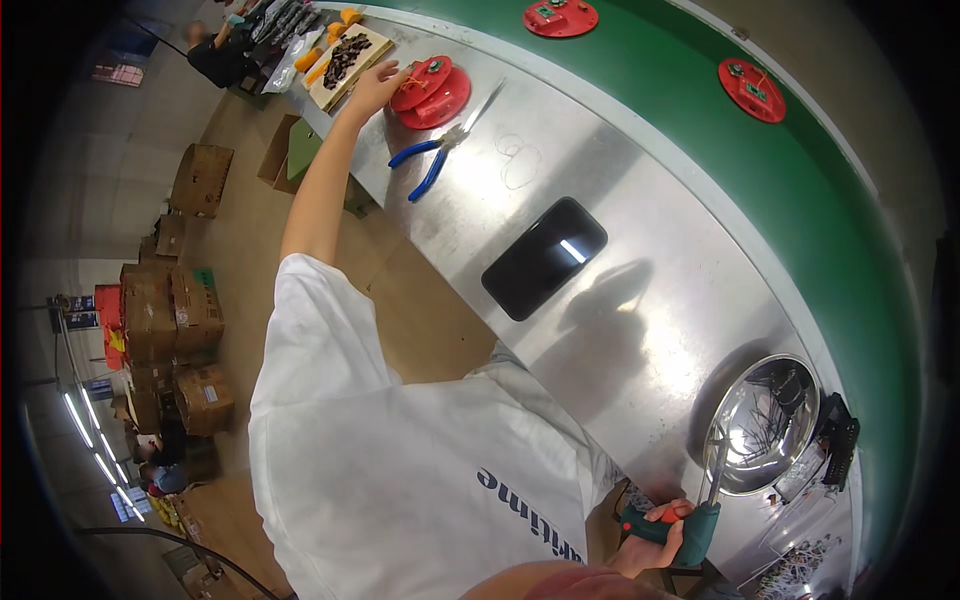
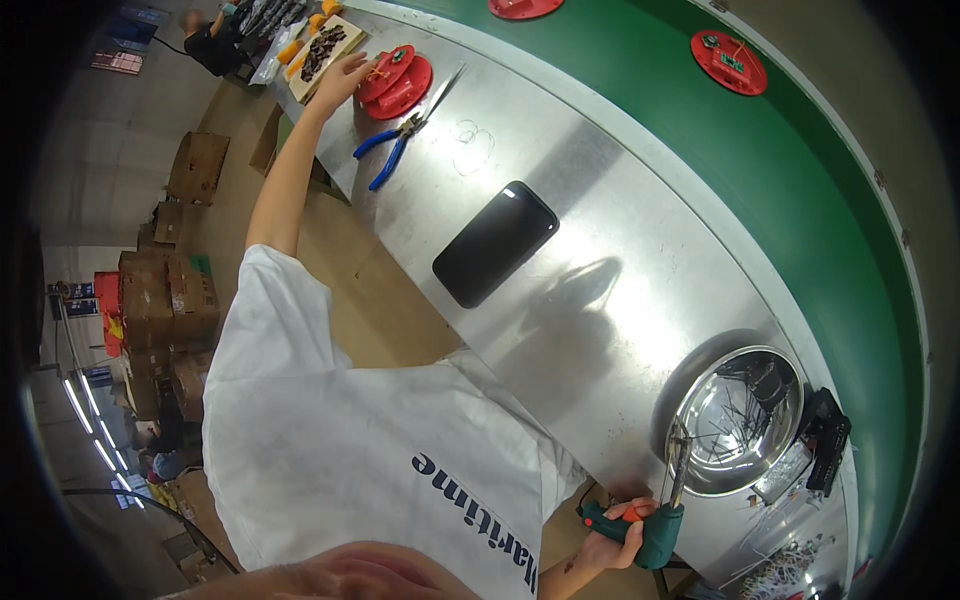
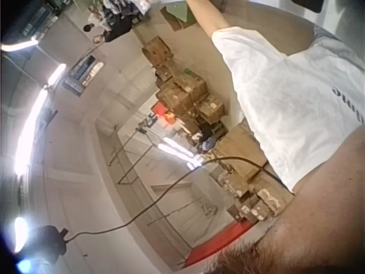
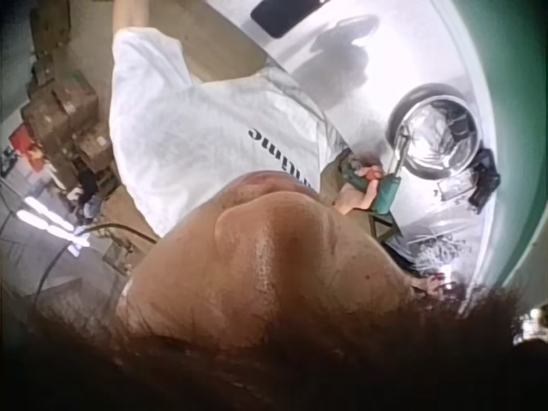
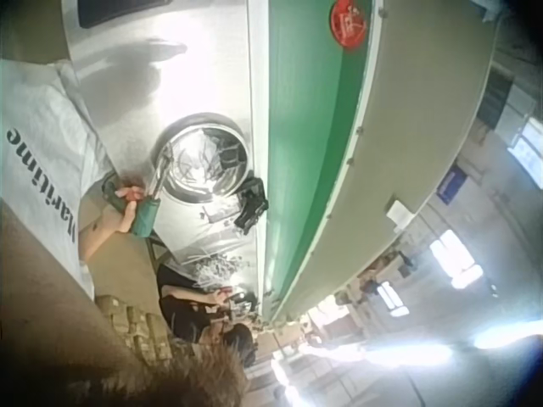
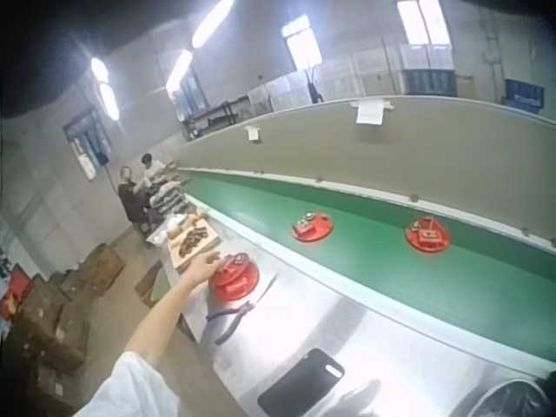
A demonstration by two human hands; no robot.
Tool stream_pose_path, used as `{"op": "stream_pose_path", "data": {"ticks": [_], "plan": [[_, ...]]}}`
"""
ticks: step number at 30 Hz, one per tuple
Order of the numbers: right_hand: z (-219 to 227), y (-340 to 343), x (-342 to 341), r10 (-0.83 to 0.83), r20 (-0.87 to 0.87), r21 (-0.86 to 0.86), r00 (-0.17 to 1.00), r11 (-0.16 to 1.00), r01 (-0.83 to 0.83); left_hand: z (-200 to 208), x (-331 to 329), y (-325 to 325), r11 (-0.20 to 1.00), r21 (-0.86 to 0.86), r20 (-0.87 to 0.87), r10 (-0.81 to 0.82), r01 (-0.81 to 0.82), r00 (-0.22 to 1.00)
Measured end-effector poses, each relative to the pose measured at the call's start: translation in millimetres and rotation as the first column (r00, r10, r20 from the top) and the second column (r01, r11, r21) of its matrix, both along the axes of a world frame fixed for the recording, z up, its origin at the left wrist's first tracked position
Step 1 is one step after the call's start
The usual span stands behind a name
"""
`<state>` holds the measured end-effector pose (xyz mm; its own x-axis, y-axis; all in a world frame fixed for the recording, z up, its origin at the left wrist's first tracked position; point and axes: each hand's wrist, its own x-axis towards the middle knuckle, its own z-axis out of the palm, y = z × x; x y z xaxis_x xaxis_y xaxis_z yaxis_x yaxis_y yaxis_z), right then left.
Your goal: Soldering wires and components to small circular circuit boards on a factory assembly line.
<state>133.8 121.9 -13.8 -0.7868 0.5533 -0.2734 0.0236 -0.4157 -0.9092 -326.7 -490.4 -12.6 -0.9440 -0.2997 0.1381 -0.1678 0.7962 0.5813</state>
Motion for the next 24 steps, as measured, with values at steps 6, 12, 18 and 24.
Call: {"op": "stream_pose_path", "data": {"ticks": [6, 12, 18, 24], "plan": [[3.1, -2.8, -3.8, -0.027, 0.02, -0.01, 0.999, 1.0, 0.027, 7.2, 15.7, 13.7, 0.98, 0.003, 0.007, -0.199, 0.199, 0.98], [0.4, 0.2, 2.1, -0.001, 0.004, -0.032, 1.0, 0.999, 0.001, 13.0, 26.7, 8.0, 0.933, -0.18, -0.167, 0.282, -0.31, 0.945], [-0.9, 2.8, 1.3, 0.035, -0.012, -0.062, 0.999, 0.997, -0.036, -4.9, 61.8, -20.7, 0.813, -0.086, -0.243, 0.543, -0.576, 0.803], [6.2, -6.6, -3.4, -0.082, 0.076, -0.006, 0.994, 0.997, 0.083, -12.2, 91.0, -14.2, 0.716, -0.203, -0.207, 0.636, -0.668, 0.744]]}}
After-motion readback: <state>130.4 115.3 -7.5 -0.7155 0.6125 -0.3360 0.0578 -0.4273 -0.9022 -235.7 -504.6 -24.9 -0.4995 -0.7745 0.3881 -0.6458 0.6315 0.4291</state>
